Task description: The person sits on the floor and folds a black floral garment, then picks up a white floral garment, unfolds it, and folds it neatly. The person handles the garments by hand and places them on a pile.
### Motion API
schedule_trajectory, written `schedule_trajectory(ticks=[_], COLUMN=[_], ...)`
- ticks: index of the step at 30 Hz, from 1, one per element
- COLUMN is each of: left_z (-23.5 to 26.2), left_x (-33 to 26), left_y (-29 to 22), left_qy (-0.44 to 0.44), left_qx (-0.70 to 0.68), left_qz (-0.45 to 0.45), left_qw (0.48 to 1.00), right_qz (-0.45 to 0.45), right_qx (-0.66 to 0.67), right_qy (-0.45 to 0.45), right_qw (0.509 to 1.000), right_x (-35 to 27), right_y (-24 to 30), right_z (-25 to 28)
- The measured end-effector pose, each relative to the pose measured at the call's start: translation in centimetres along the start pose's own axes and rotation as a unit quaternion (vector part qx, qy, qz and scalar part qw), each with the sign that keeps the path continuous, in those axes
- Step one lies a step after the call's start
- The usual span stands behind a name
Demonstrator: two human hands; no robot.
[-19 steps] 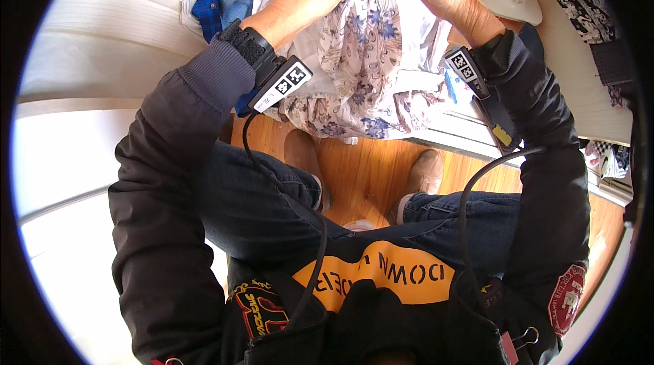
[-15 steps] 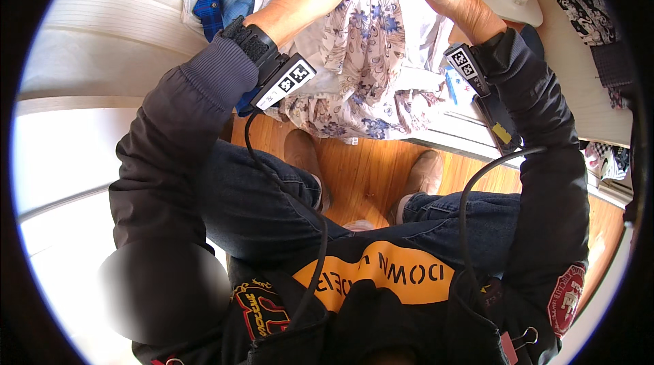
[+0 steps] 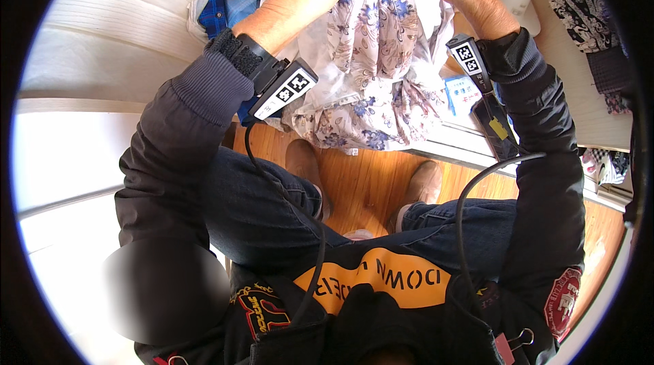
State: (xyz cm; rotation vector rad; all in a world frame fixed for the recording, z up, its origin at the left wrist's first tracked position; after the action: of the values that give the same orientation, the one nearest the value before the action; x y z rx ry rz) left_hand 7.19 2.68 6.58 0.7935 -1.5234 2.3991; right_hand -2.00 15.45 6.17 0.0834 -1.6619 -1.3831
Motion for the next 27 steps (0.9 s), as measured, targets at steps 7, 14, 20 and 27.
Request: schedule_trajectory(ticks=[7,14,20,27], left_z=[0.2,-0.2,0.2,0.3], left_x=[0.6,0.8,1.1,1.2], left_y=[0.8,1.5,2.6,3.5], left_qy=[-0.016,-0.017,0.019,0.045], left_qx=[0.07,0.031,0.008,0.051], left_qz=[0.013,0.03,0.049,0.054], left_qw=[0.997,0.999,0.999,0.996], right_qz=[-0.08,-0.09,-0.128,-0.135], right_qx=[-0.045,-0.23,-0.016,0.003], right_qy=[-0.003,-0.013,-0.006,0.056], right_qw=[0.996,0.969,0.992,0.989], right_x=[0.3,0.6,1.1,1.4], right_y=[0.6,1.6,-0.3,0.0], right_z=[-0.8,-0.6,-1.1,-1.9])
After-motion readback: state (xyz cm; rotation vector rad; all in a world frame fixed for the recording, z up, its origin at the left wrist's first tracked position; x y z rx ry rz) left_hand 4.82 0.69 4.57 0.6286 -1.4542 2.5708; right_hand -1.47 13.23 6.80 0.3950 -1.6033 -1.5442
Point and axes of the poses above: each hand's wrist, its own x-axis towards the middle knuckle, its own z-axis out of the back of the hand, y = z × x, the point moved 5 cm from there along x, towards the middle knuckle, and after that the axes turned 6 degrees about z, right-handed, at the moved point
